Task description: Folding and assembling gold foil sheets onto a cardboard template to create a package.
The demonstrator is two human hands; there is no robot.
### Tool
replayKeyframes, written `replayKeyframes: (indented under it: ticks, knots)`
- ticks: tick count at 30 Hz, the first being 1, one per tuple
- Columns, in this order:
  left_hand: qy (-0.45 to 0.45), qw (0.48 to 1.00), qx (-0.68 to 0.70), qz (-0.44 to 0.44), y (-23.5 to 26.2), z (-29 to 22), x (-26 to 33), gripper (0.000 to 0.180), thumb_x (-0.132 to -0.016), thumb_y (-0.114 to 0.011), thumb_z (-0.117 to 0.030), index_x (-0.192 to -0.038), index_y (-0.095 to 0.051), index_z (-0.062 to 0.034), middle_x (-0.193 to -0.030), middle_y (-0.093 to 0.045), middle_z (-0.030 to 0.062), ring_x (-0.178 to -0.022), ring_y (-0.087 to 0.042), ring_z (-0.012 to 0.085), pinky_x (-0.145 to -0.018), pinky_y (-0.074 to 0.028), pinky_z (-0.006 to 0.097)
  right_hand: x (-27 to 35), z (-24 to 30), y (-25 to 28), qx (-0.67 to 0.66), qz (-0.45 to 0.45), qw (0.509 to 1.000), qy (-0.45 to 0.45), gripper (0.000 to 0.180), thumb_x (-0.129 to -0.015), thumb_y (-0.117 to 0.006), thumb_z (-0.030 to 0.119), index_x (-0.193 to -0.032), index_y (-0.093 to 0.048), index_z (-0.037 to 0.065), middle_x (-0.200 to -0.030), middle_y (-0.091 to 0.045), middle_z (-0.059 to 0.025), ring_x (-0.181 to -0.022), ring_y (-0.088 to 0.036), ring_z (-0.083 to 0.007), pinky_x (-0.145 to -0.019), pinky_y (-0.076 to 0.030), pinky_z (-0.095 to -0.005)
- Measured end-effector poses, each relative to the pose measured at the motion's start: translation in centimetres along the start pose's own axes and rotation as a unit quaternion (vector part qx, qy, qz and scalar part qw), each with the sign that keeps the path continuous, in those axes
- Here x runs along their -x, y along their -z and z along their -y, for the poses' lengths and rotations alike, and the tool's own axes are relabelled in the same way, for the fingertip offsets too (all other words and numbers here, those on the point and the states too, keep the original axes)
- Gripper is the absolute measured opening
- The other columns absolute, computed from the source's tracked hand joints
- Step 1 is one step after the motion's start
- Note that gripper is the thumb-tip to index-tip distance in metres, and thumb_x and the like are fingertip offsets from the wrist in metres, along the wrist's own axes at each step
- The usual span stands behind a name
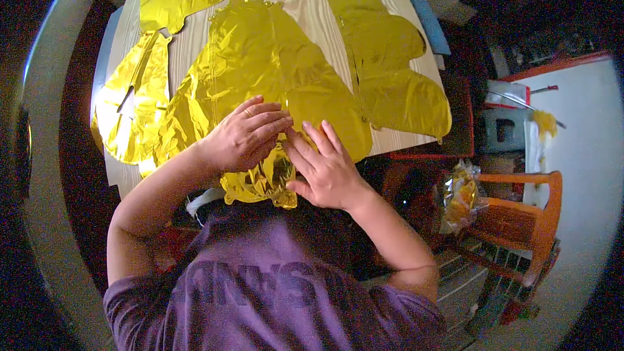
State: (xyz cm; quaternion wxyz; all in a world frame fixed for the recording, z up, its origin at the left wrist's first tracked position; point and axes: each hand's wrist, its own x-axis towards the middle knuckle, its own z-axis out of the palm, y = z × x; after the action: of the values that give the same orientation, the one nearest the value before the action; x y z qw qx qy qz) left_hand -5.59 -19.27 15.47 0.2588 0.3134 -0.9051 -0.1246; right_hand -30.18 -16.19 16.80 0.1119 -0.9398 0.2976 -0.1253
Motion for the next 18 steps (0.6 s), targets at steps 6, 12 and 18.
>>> replayKeyframes:
  ticks: [6, 12, 18]
  knots:
    - [0.006, 1.000, 0.005, 0.017, 0.2, -0.2, -0.1, 0.041, -0.084, -0.063, -0.009, -0.125, -0.059, -0.0032, -0.127, -0.059, 0.0134, -0.121, -0.054, 0.0315, -0.106, -0.039, 0.051, 1.3, -0.7, -1.1, 0.076, -0.058, 0.992, 0.084, 0.043, -0.085, -0.059, 0.025, -0.121, -0.062, 0.002, -0.132, -0.057, -0.0137, -0.129, -0.049, -0.0314, -0.112, -0.031, -0.0517]
    - [0.011, 1.000, -0.006, 0.017, 0.0, -0.1, 0.0, 0.041, -0.084, -0.063, -0.011, -0.124, -0.060, -0.0050, -0.128, -0.059, 0.0109, -0.121, -0.054, 0.0299, -0.107, -0.038, 0.051, 1.3, -0.3, -2.0, 0.054, -0.131, 0.984, 0.107, 0.030, -0.089, -0.052, 0.018, -0.110, -0.068, 0.003, -0.118, -0.066, -0.0109, -0.116, -0.059, -0.0268, -0.108, -0.038, -0.0463]
    - [0.017, 0.999, 0.006, 0.029, 0.1, -0.2, 0.0, 0.042, -0.083, -0.063, -0.012, -0.124, -0.060, -0.0056, -0.130, -0.058, 0.0108, -0.124, -0.052, 0.0289, -0.109, -0.036, 0.050, 1.5, 0.2, -1.4, 0.043, -0.122, 0.986, 0.108, 0.025, -0.089, -0.054, 0.017, -0.105, -0.070, 0.005, -0.113, -0.068, -0.0095, -0.111, -0.062, -0.0240, -0.106, -0.039, -0.0447]
